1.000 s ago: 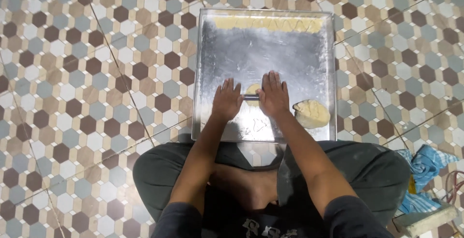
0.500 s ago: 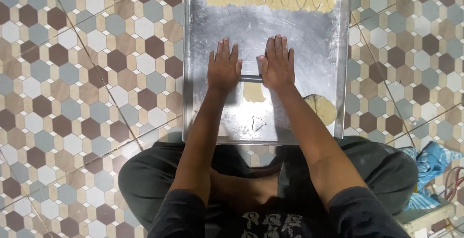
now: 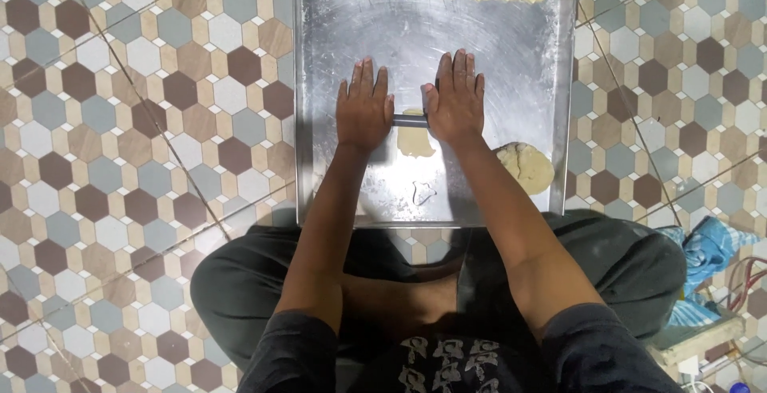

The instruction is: Rolling out small pieces of dough with a metal rod and folding them into shapes on a metal tray.

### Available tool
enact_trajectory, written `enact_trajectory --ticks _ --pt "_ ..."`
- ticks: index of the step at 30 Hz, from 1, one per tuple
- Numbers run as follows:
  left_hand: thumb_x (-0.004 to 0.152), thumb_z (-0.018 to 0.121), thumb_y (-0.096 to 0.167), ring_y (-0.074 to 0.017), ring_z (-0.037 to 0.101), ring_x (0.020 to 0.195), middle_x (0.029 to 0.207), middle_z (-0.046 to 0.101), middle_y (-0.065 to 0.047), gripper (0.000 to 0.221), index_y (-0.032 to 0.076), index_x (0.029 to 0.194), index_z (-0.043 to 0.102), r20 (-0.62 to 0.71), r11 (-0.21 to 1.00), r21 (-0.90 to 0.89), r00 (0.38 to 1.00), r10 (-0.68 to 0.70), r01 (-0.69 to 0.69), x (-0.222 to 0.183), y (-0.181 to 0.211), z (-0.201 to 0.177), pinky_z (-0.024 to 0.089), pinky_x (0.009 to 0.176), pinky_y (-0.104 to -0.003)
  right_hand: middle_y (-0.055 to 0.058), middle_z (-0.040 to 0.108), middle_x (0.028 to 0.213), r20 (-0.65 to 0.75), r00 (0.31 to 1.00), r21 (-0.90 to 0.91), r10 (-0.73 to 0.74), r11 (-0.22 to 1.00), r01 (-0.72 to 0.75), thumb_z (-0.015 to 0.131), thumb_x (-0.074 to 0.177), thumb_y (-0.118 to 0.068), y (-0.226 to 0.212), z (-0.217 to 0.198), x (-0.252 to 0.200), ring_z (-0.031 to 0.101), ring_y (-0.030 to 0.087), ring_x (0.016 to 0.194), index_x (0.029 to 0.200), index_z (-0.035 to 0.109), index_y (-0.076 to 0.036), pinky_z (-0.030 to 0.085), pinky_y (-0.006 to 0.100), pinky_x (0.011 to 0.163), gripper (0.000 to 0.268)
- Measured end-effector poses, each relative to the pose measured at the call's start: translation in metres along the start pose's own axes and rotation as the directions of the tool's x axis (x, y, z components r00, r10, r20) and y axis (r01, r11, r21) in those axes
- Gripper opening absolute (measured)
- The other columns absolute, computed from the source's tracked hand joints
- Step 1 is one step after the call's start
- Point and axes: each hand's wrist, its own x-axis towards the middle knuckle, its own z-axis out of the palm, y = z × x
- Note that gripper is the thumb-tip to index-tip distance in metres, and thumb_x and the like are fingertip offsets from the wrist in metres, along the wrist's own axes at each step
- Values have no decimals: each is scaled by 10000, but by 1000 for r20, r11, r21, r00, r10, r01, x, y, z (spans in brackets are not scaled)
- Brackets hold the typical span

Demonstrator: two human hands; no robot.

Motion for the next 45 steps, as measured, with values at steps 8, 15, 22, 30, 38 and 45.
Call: enact_trajectory --ticks 8,15,22,30,38,45 --pt "1101 403 442 -353 382 1500 1587 435 -204 558 123 1557 443 3 998 46 999 41 -41 -50 8 -5 346 1160 -574 195 92 1723 -18 999 -21 -38 999 38 107 1104 -506 2 19 -35 31 316 1601 1653 127 -76 86 540 1280 698" --pt "1070 450 499 -384 273 1548 1646 344 -212 627 187 1607 362 248 1000 15 969 -7 3 -74 20 -31 238 1201 -649 201 103 1722 -13 997 -45 -75 996 75 118 1096 -519 8 31 -65 34 325 1602 1648 119 -67 93 550 1275 714" --pt "1027 483 587 -387 244 1561 1676 274 -223 765 155 1630 300 275 997 16 959 72 -79 -97 19 -33 244 1211 -647 180 95 1727 25 995 -32 -95 995 95 153 1096 -499 10 35 -91 44 330 1602 1652 125 -75 71 563 1270 700" --pt "949 329 783 -368 7 1600 1732 32 -194 984 161 1675 94 606 998 61 795 -29 -10 -100 25 -35 41 1253 -641 155 56 1735 158 982 -40 -103 993 111 224 1087 -508 8 27 -112 21 359 1594 1671 85 -133 44 624 1256 708" --pt "927 262 838 -363 -16 1595 1731 3 -187 1021 177 1676 50 654 981 173 755 -47 -89 -94 24 -26 60 1237 -637 143 35 1733 215 972 11 -93 996 93 190 1044 -621 13 20 -116 3 357 1593 1670 62 -196 26 640 1248 767" --pt "940 204 830 -351 -87 1592 1729 -75 -177 1012 175 1673 -35 719 974 209 689 -92 -88 -89 30 -42 27 1236 -639 152 31 1736 226 968 40 -111 994 105 162 1049 -633 9 12 -121 -9 355 1597 1671 56 -181 -8 619 1259 776"
